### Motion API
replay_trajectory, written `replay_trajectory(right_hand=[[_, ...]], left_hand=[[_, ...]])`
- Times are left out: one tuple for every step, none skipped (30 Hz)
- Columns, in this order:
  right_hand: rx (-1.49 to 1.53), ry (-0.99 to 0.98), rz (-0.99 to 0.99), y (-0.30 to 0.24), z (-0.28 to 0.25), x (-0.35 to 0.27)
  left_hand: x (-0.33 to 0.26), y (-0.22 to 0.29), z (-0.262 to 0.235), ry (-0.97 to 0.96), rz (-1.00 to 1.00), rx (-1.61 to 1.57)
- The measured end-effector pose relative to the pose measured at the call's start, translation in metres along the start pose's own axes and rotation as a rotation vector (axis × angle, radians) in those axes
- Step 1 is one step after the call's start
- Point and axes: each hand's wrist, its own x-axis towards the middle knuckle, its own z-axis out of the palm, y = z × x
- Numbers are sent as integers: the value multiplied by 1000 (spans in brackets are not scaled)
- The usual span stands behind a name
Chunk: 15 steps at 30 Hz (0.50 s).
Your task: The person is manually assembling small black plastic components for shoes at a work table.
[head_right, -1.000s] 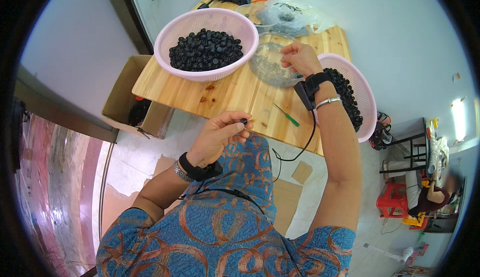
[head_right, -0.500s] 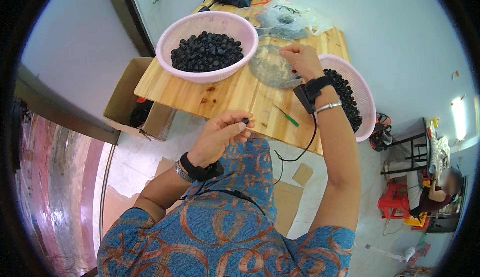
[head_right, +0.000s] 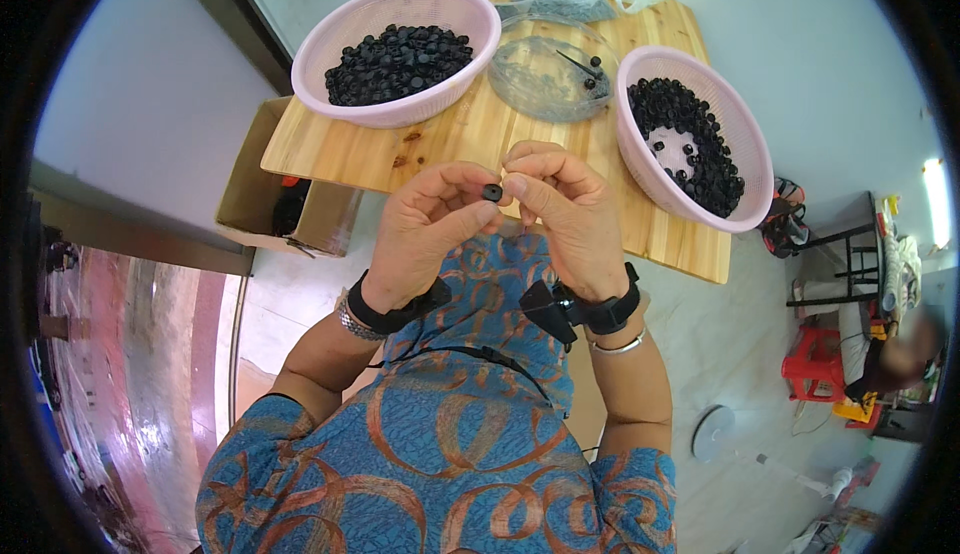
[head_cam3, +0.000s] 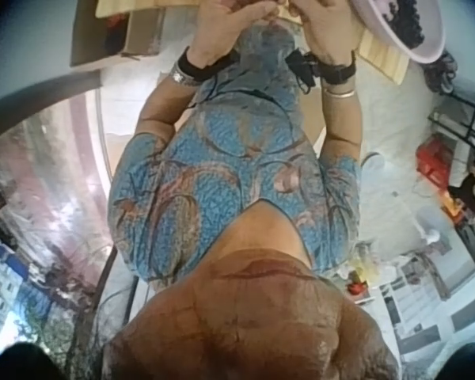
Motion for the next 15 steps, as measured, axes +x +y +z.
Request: replay_trajectory(right_hand=[[64, 18, 26, 2, -1, -4], [128, 36, 52, 5, -2, -7], [133, 41, 49, 6, -3, -9], [178, 60, 55, 8, -3, -11], [221, 80, 60, 9, -4, -13], [226, 82, 56, 8, -4, -15], [253, 104, 59, 8, -4, -17], [281, 126, 62, 7, -4, -18], [284, 128, 57, 7, -5, -19], [318, 130, 31, 6, -6, -21], [352, 133, 4, 6, -7, -22], [355, 137, -2, 5, -8, -23], [353, 123, -21, 4, -10, -24], [351, 109, -40, 4, -11, -25], [354, 111, -45, 4, -11, -26]], left_hand=[[-1, 4, 4, -9, -11, 3], [-2, 5, 7, -17, -22, 7], [-2, 4, 9, -22, -26, 12], [-3, 2, 11, -23, -14, 35], [-3, 1, 12, -24, -1, 57], [-3, 1, 14, -28, -2, 62], [-3, 2, 15, -42, -28, 50], [-3, 2, 16, -57, -54, 37], [-3, 0, 17, -61, -54, 42], [-2, -2, 19, -65, -51, 48], [-1, -3, 20, -70, -47, 55], [0, -4, 23, -76, -48, 58], [0, -4, 25, -83, -36, 59], [1, -5, 26, -89, -23, 60], [1, -5, 28, -94, -24, 64]])
